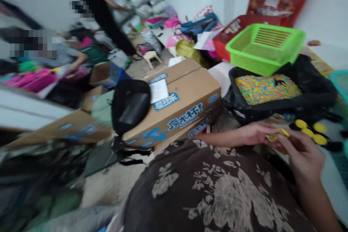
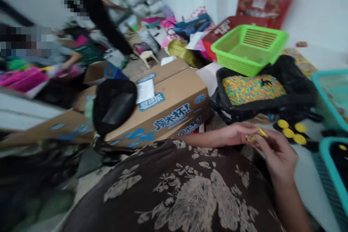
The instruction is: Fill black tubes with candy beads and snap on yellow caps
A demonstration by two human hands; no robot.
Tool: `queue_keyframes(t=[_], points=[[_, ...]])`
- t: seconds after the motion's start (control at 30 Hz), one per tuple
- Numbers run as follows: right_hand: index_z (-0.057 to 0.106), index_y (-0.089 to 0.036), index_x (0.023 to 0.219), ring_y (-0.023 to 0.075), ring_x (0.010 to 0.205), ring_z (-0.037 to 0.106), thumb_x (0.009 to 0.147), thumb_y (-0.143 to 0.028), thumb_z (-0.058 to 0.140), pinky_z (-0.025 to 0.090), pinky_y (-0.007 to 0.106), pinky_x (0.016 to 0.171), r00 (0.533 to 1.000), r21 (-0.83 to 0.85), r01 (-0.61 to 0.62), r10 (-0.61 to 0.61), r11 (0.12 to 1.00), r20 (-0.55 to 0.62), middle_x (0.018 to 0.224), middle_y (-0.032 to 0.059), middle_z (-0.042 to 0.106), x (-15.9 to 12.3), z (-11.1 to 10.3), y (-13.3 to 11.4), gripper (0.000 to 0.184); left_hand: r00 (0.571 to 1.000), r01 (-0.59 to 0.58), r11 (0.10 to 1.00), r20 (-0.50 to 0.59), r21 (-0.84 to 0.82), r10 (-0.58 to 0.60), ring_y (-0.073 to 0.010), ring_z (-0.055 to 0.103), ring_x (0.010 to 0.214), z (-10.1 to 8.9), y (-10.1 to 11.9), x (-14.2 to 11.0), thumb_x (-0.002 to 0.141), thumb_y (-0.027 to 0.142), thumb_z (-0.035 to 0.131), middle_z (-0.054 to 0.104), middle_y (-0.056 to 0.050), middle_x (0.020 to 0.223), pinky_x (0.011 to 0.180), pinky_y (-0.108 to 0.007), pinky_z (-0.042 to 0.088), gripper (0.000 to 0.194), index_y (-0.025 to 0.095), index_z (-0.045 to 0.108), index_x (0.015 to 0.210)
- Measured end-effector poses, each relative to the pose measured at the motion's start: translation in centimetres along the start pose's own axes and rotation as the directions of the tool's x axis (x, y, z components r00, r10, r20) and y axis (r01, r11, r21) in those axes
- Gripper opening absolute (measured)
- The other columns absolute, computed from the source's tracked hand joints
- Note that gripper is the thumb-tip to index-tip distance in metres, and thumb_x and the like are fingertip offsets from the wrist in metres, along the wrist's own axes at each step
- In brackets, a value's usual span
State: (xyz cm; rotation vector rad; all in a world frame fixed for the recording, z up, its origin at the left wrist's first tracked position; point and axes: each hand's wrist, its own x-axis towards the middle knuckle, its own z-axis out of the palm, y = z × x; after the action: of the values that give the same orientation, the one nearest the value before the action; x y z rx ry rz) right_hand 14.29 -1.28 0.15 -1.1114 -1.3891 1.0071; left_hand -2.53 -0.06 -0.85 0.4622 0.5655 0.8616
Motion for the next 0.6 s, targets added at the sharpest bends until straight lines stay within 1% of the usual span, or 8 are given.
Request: queue_keyframes(t=[0.1, 0.17, 0.23, 0.3, 0.4, 0.47, 0.53, 0.6], points=[[0.084, -0.033, 0.092, 0.0260, 0.063, 0.074, 0.060, -0.064, 0.097, 0.068, 0.045, 0.061, 0.998, -0.029, -0.038, 0.036, 0.999, -0.061, 0.091, 0.0116, 0.080, -0.1, 0.3, -0.2, 0.046, 0.998, 0.058, 0.998, 0.017, 0.002, -0.058, -0.0187, 0.072, 0.077, -0.5, 0.2, 0.9, 0.082, 0.019, 0.069, 0.074, -0.006, 0.085, 0.085, -0.036, 0.060, 0.014, 0.013, 0.077, 0.093], [0.085, -0.035, 0.094, 0.0263, 0.061, 0.072, 0.060, -0.063, 0.096, 0.068, 0.047, 0.061, 0.997, -0.057, -0.019, 0.015, 0.998, -0.077, 0.090, 0.0107, 0.080, -0.4, 0.4, -0.6, 0.046, 0.998, 0.063, 0.998, 0.026, 0.001, -0.063, -0.0199, 0.073, 0.081, -0.7, 0.1, 1.3, 0.081, 0.021, 0.072, 0.073, -0.006, 0.085, 0.088, -0.038, 0.060, 0.017, 0.013, 0.077, 0.095], [0.084, -0.034, 0.094, 0.0272, 0.065, 0.073, 0.059, -0.059, 0.097, 0.068, 0.048, 0.065, 0.996, -0.077, -0.002, -0.005, 0.997, -0.091, 0.092, 0.0096, 0.080, -0.5, 0.3, -0.8, 0.045, 0.999, 0.049, 0.999, 0.022, 0.014, -0.050, -0.0199, 0.072, 0.081, -0.8, 0.0, 1.4, 0.077, 0.021, 0.076, 0.072, -0.006, 0.083, 0.085, -0.036, 0.060, 0.017, 0.013, 0.077, 0.093], [0.084, -0.033, 0.096, 0.0285, 0.072, 0.075, 0.054, -0.051, 0.099, 0.068, 0.047, 0.068, 0.995, -0.072, -0.028, 0.021, 0.997, -0.096, 0.094, 0.0083, 0.080, -0.4, -0.1, -0.8, 0.048, 0.999, 0.046, 0.998, 0.015, 0.043, -0.047, -0.0192, 0.071, 0.080, -0.9, 0.0, 1.5, 0.074, 0.018, 0.077, 0.071, -0.006, 0.081, 0.081, -0.034, 0.060, 0.015, 0.012, 0.076, 0.088], [0.083, -0.031, 0.095, 0.0294, 0.075, 0.075, 0.046, -0.047, 0.099, 0.067, 0.044, 0.065, 0.992, -0.071, -0.128, 0.129, 0.989, 0.006, 0.093, 0.0065, 0.080, 0.1, -0.9, -0.6, 0.054, 0.995, 0.084, 0.989, 0.037, 0.121, -0.089, -0.0202, 0.072, 0.081, -1.1, 0.4, 1.5, 0.070, 0.017, 0.080, 0.071, -0.006, 0.080, 0.078, -0.033, 0.060, 0.015, 0.012, 0.074, 0.083], [0.081, -0.028, 0.089, 0.0299, 0.074, 0.075, 0.045, -0.051, 0.097, 0.066, 0.043, 0.064, 0.986, -0.103, -0.139, 0.148, 0.985, 0.082, 0.090, 0.0065, 0.079, 0.6, -1.3, -0.7, 0.053, 0.989, 0.126, 0.977, 0.053, 0.174, -0.137, -0.0207, 0.072, 0.078, -1.2, 0.6, 1.6, 0.071, 0.022, 0.082, 0.071, -0.006, 0.079, 0.075, -0.033, 0.060, 0.018, 0.013, 0.074, 0.084], [0.078, -0.025, 0.086, 0.0283, 0.067, 0.071, 0.051, -0.059, 0.090, 0.061, 0.042, 0.058, 0.999, -0.224, -0.012, 0.020, 0.974, 0.031, 0.081, 0.0057, 0.076, 0.9, -1.5, -0.8, 0.050, 0.980, 0.183, 0.965, 0.048, 0.186, -0.196, -0.0216, 0.072, 0.076, -1.3, 0.7, 1.9, 0.078, 0.031, 0.080, 0.071, -0.007, 0.078, 0.074, -0.034, 0.060, 0.021, 0.012, 0.075, 0.085], [0.077, -0.025, 0.084, 0.0249, 0.055, 0.061, 0.059, -0.058, 0.084, 0.051, 0.040, 0.052, 0.987, -0.421, 0.141, -0.159, 0.896, -0.007, 0.064, 0.0029, 0.066, 1.2, -1.5, -0.8, 0.042, 0.966, 0.248, 0.956, 0.036, 0.154, -0.256, -0.0229, 0.074, 0.078, -1.1, 0.6, 2.2, 0.088, 0.040, 0.071, 0.072, -0.010, 0.078, 0.076, -0.035, 0.061, 0.030, 0.011, 0.075, 0.083]])
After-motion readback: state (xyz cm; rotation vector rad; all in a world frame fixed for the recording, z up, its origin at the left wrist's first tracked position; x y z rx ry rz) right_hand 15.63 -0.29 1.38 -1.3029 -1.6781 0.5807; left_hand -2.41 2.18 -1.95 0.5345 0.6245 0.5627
